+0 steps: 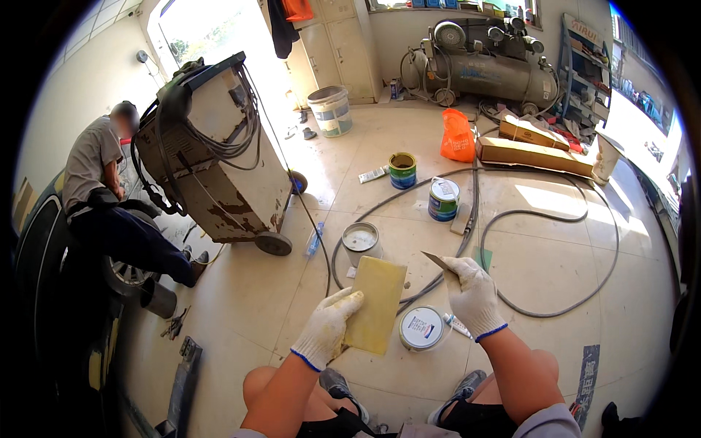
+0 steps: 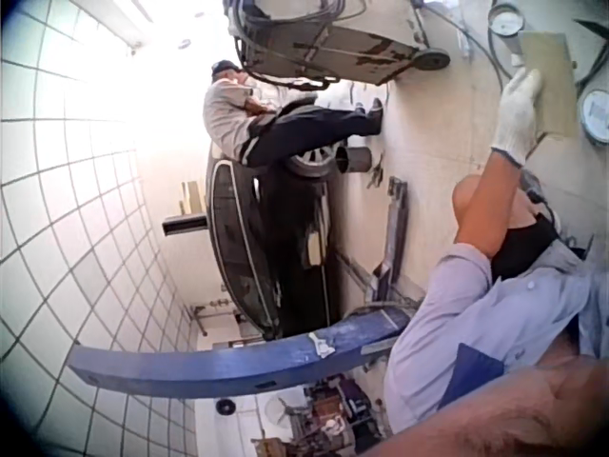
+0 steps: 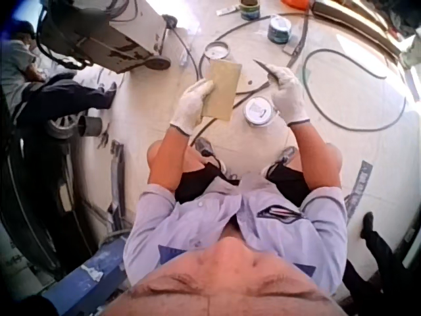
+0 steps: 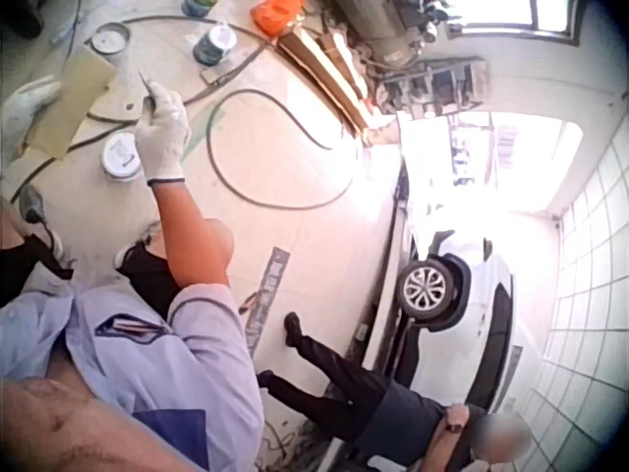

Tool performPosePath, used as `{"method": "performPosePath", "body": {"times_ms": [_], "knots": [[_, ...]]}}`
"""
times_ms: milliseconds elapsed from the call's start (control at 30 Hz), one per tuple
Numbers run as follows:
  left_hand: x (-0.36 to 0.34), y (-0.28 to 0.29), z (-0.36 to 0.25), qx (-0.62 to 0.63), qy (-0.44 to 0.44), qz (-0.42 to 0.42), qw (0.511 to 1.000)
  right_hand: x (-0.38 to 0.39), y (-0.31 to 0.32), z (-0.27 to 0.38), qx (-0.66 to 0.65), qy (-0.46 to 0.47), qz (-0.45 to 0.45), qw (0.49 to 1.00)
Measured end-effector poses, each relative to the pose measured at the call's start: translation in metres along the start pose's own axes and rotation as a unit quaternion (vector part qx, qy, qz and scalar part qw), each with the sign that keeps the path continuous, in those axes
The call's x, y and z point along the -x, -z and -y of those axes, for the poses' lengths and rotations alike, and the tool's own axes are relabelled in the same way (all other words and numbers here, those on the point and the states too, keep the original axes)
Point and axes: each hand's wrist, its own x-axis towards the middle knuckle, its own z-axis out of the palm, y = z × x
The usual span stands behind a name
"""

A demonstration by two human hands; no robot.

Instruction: The person prepares body filler by mixing a paste and a hardener on a cardboard sheet using a scraper. They then apply the mixed filler to the side door of a white car to smooth out imperfections.

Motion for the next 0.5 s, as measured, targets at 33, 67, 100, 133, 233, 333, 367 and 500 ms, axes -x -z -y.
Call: {"method": "performPosePath", "body": {"times_ms": [33,67,100,133,233,333,367,500], "knots": [[-0.004,0.001,0.002,0.001,-0.008,-0.001,1.0,0.005,-0.001,0.009,-0.006,0.024,0.0,1.0],[-0.009,0.003,0.005,0.004,-0.018,-0.002,1.0,0.013,-0.002,0.019,-0.013,0.05,0.0,0.999],[-0.01,0.006,0.007,0.006,-0.028,-0.009,1.0,0.02,-0.006,0.03,-0.023,0.078,0.003,0.997],[-0.009,0.005,0.008,0.008,-0.025,-0.006,1.0,0.026,-0.008,0.041,-0.014,0.11,0.016,0.994],[-0.011,0.0,0.014,0.018,-0.011,0.016,1.0,0.038,-0.017,0.067,-0.01,0.152,0.031,0.988],[-0.022,-0.002,0.035,-0.059,-0.08,0.096,0.99,0.039,-0.032,0.04,-0.27,-0.073,0.052,0.959],[-0.02,-0.002,0.042,-0.051,-0.065,0.081,0.993,0.026,-0.022,0.069,-0.442,-0.177,0.07,0.876],[-0.004,-0.006,0.03,-0.145,-0.016,0.099,0.984,0.013,-0.031,0.032,-0.378,-0.22,0.151,0.886]]}}
